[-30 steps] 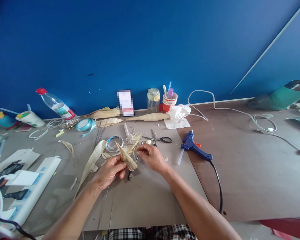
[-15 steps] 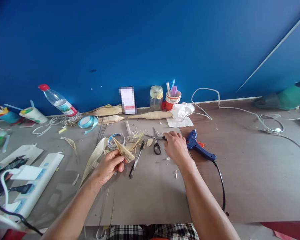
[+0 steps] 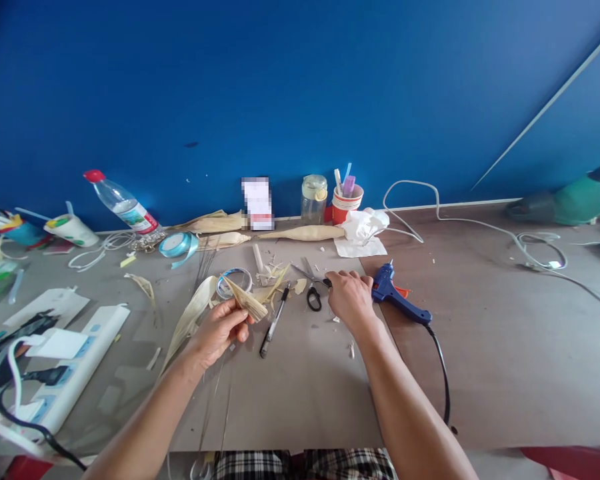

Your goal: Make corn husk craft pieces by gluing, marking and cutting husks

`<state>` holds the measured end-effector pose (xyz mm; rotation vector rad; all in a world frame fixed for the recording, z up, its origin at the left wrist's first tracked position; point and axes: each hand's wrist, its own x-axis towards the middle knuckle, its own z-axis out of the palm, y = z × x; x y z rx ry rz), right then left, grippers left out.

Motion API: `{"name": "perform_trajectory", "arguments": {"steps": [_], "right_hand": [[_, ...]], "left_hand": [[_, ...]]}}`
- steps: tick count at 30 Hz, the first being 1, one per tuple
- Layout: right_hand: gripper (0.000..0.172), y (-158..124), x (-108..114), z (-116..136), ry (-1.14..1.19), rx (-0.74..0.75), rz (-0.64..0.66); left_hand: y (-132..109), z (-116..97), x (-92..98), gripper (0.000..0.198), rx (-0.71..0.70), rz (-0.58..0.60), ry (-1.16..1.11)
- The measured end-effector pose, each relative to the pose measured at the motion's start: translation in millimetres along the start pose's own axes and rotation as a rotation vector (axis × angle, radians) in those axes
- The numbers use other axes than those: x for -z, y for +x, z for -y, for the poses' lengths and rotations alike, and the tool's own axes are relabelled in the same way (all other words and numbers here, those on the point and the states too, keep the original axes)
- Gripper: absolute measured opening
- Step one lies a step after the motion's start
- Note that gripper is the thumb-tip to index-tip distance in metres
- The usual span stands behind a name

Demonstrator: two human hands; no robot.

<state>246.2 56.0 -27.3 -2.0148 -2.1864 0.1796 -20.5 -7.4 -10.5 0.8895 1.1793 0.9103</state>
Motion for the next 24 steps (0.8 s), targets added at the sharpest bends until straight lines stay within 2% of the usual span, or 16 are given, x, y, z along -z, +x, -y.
{"name": "perform_trajectory", "arguments": {"steps": [5, 9, 13, 21, 24], "right_hand": [[0.030, -3, 2, 9, 0.028, 0.026, -0.020], [0.042, -9, 4, 18, -0.023, 0.053, 0.034], [0.030, -10, 4, 20, -0.070, 0.051, 0.064], [0.026, -7, 5, 17, -0.057, 0.043, 0.076], [0.025, -5, 6, 15, 0.016, 0.050, 0.052]], "left_hand": [[0, -1, -1.2, 0.018, -0.014, 0.005, 0.010], [0, -1, -1.5, 0.018, -0.009, -0.010, 0.017], [1, 0, -0.5, 0.019, -0.016, 0.003, 0.018], [0, -1, -1.3, 0.017, -0.011, 0.005, 0.029], [0, 1, -0.3, 0.016, -0.019, 0.010, 0.029]]}}
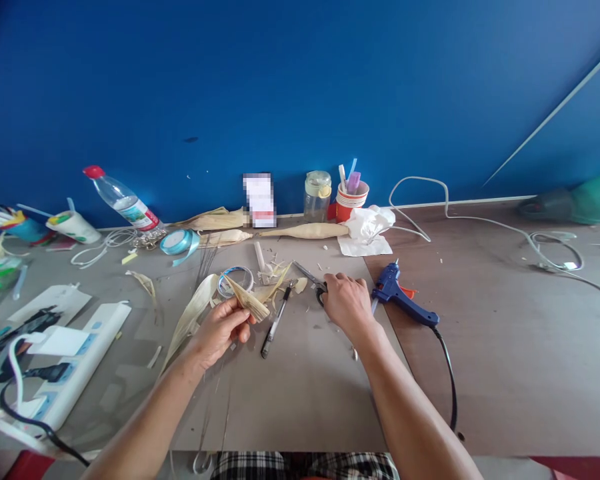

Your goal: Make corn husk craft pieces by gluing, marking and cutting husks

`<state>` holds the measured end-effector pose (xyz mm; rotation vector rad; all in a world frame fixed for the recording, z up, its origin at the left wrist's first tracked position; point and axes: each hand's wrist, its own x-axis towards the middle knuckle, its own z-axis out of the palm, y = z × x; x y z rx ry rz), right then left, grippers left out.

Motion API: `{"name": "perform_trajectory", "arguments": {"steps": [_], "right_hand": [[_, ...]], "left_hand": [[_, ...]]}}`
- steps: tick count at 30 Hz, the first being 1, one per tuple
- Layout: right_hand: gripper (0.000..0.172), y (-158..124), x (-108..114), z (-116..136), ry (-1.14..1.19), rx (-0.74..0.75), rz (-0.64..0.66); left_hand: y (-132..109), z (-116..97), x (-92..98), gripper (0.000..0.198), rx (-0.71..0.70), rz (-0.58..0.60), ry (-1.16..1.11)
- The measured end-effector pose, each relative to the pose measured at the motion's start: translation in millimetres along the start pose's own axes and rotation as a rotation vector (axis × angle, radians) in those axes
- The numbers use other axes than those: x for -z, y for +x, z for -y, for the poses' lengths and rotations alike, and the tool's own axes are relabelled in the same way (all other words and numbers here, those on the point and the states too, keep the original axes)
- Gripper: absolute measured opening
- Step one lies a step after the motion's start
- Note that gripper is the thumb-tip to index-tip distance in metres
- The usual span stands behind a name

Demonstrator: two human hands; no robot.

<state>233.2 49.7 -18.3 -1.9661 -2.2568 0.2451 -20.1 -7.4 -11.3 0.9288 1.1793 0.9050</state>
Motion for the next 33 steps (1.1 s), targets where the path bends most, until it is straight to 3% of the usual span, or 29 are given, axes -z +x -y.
{"name": "perform_trajectory", "arguments": {"steps": [3, 6, 9, 12, 17, 21, 26, 29, 33], "right_hand": [[0.026, 1, 5, -2, 0.329, -0.046, -0.159], [0.029, -1, 11, 1, 0.957, -0.071, -0.244], [0.033, -5, 16, 8, 1.489, -0.011, -0.125], [0.041, -9, 17, 15, 1.766, 0.017, 0.100], [0.051, -15, 15, 15, 1.939, 0.085, 0.486], [0.050, -18, 17, 17, 2.057, 0.067, 0.626], [0.063, -18, 8, 29, 2.186, 0.166, 0.794], [0.059, -18, 1, 33, 2.139, 0.214, 0.806], [0.053, -21, 2, 36, 1.965, 0.284, 0.692]], "left_hand": [[0, 1, 1.1, 0.016, -0.006, 0.001, -0.007], [0, 1, 1.2, 0.016, -0.010, 0.004, -0.018], [0, 0, 0.4, 0.017, -0.017, 0.007, -0.022], [0, -1, -0.5, 0.018, -0.016, 0.009, -0.029], [1, -3, -0.4, 0.018, -0.015, 0.006, -0.042], [2, -1, 0.4, 0.017, -0.008, 0.002, -0.047], [1, 2, -2.3, 0.019, -0.019, 0.017, -0.133], [0, 2, -5.4, 0.023, -0.007, 0.062, -0.233], [-3, -3, -7.0, 0.031, 0.051, 0.163, -0.322]]}}
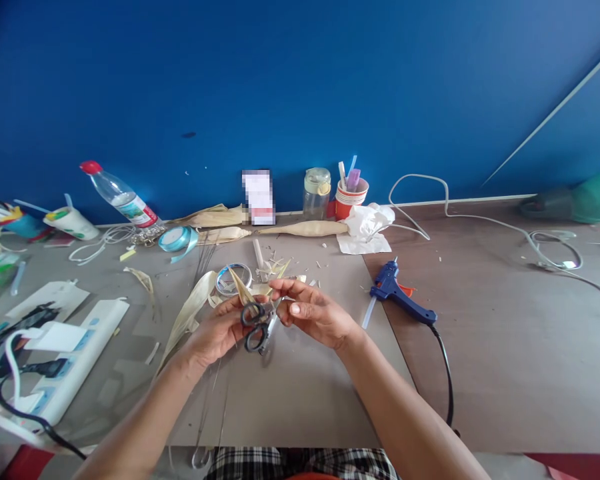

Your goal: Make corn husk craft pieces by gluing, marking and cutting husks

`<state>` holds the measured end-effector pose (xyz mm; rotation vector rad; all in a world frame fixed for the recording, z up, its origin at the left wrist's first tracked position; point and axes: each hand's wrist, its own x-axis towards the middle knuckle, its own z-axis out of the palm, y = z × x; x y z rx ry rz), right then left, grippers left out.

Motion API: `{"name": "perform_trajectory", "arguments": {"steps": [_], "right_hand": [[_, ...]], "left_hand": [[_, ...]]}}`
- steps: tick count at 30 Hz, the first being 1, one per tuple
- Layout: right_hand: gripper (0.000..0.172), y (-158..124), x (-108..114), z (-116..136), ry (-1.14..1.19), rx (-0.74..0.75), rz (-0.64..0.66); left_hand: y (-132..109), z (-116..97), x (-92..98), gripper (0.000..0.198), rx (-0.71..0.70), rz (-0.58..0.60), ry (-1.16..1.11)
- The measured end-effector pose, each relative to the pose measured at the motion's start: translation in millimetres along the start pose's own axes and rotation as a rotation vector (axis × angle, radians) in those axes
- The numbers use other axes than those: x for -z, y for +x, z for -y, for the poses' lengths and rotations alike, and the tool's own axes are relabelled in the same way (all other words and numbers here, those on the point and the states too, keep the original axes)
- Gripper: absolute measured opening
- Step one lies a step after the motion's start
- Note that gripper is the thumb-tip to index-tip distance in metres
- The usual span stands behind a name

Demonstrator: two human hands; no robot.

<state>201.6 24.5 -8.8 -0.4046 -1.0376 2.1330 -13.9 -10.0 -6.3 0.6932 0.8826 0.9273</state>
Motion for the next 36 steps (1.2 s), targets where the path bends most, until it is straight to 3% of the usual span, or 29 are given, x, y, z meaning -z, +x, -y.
{"name": "perform_trajectory", "arguments": {"steps": [4, 6, 9, 11, 14, 16, 21, 28, 30, 32, 34, 36], "right_hand": [[0.056, -2, -13, 0, -0.299, -0.065, -0.050], [0.048, -3, -18, 2, -0.562, -0.085, -0.101], [0.027, -8, -22, 10, -1.061, -0.016, -0.341], [0.021, -14, -23, 19, -1.296, -0.056, -0.417], [0.028, -22, -28, 26, -1.580, -0.375, -0.289], [0.038, -24, -35, 22, -1.752, -0.485, -0.195], [0.031, -21, -46, 2, -1.946, -0.430, -0.056], [0.024, -19, -8, 13, -1.951, -0.318, -0.306], [0.023, -16, 4, 19, -1.827, -0.262, -0.478], [0.025, -12, 10, 23, -1.513, -0.137, -0.633], [0.031, -9, 7, 23, -1.034, -0.007, -0.535], [0.036, -5, -4, 17, -0.576, 0.064, -0.279]], "left_hand": [[-4, -2, -0.6, 0.037, 0.030, 0.096, -0.035], [-4, 0, 0.1, 0.035, 0.032, 0.132, -0.016], [-3, 4, 1.9, 0.026, 0.028, 0.110, 0.034], [-2, 5, 3.1, 0.023, 0.027, 0.073, 0.055], [-1, 5, 4.1, 0.021, 0.026, 0.025, 0.075], [-2, 5, 4.1, 0.020, 0.021, 0.010, 0.086], [-2, 6, 4.9, 0.018, 0.009, 0.004, 0.108], [0, 6, 6.0, 0.015, 0.013, -0.003, 0.089], [0, 4, 4.2, 0.015, 0.022, -0.008, 0.098], [-1, 2, 1.6, 0.016, 0.015, -0.012, 0.097], [-3, -1, -1.3, 0.021, -0.005, 0.009, 0.092], [-6, -3, -3.5, 0.024, -0.043, 0.043, 0.072]]}}
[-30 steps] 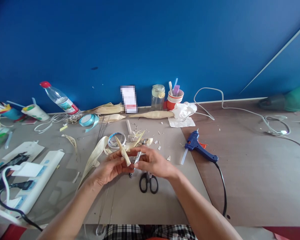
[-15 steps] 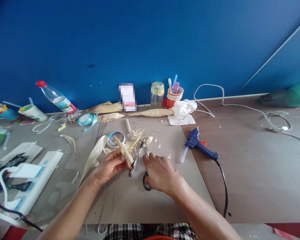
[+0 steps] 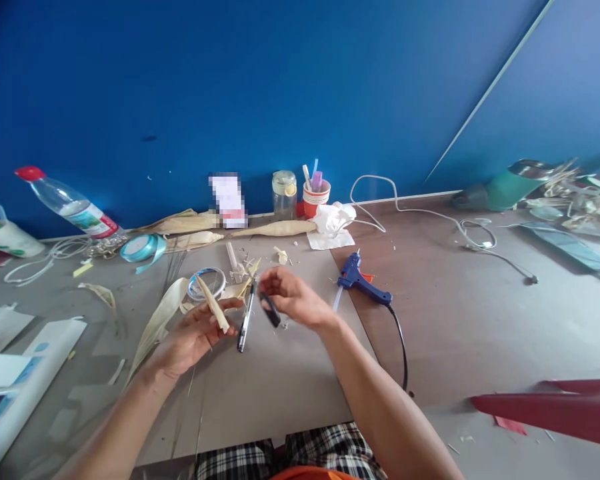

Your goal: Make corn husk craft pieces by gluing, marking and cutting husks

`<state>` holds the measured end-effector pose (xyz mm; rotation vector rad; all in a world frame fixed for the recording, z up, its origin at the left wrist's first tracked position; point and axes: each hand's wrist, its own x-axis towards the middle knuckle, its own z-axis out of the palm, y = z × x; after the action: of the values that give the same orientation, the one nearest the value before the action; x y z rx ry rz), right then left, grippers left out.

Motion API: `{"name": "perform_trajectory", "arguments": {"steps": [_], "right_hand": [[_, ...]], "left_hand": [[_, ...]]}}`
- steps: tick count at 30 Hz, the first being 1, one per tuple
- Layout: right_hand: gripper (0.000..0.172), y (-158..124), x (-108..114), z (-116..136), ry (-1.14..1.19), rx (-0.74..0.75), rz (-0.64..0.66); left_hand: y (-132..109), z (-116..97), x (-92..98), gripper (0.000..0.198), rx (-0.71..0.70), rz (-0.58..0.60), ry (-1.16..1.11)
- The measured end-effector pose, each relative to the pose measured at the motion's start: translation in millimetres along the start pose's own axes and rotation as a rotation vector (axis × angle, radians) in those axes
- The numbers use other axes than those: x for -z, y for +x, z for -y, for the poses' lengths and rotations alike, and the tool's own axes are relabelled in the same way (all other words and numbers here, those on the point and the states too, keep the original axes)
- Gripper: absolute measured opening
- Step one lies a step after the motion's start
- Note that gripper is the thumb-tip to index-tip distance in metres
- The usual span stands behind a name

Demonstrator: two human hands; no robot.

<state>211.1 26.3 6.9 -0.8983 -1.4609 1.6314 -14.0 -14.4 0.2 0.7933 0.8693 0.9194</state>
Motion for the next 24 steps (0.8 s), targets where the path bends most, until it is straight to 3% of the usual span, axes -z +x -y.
{"name": "perform_trajectory", "arguments": {"steps": [2, 5, 9, 14, 17, 18, 20, 22, 24], "right_hand": [[0.037, -1, -17, -1, 0.254, 0.023, 0.189], [0.037, -3, -37, -6, 0.345, -0.056, 0.286], [0.039, -4, -42, -12, 0.263, -0.183, 0.225], [0.044, -5, -40, -17, 0.198, -0.281, 0.399], [0.035, -4, -41, -18, 0.123, -0.370, 0.466], [0.033, -3, -40, -18, 0.109, -0.384, 0.432], [0.035, -1, -35, -15, 0.113, -0.348, 0.232], [0.040, -1, -27, -9, 0.118, -0.237, -0.036], [0.042, -3, -19, -2, 0.073, -0.134, -0.152]], "left_hand": [[-3, -1, -0.6, 0.022, -0.042, 0.015, -0.025], [-5, -1, 1.0, 0.021, -0.077, 0.019, -0.048], [-3, 0, 2.7, 0.016, -0.099, -0.029, -0.079], [-4, -1, -1.3, 0.019, -0.028, 0.048, 0.025], [-4, 0, -2.4, 0.028, 0.033, 0.082, 0.060], [-4, 0, -2.0, 0.031, 0.039, 0.062, 0.053], [-1, 2, -0.3, 0.034, 0.023, -0.033, 0.040], [3, 3, 2.2, 0.028, -0.016, -0.161, 0.073], [6, 4, 4.2, 0.022, -0.046, -0.247, 0.154]]}}
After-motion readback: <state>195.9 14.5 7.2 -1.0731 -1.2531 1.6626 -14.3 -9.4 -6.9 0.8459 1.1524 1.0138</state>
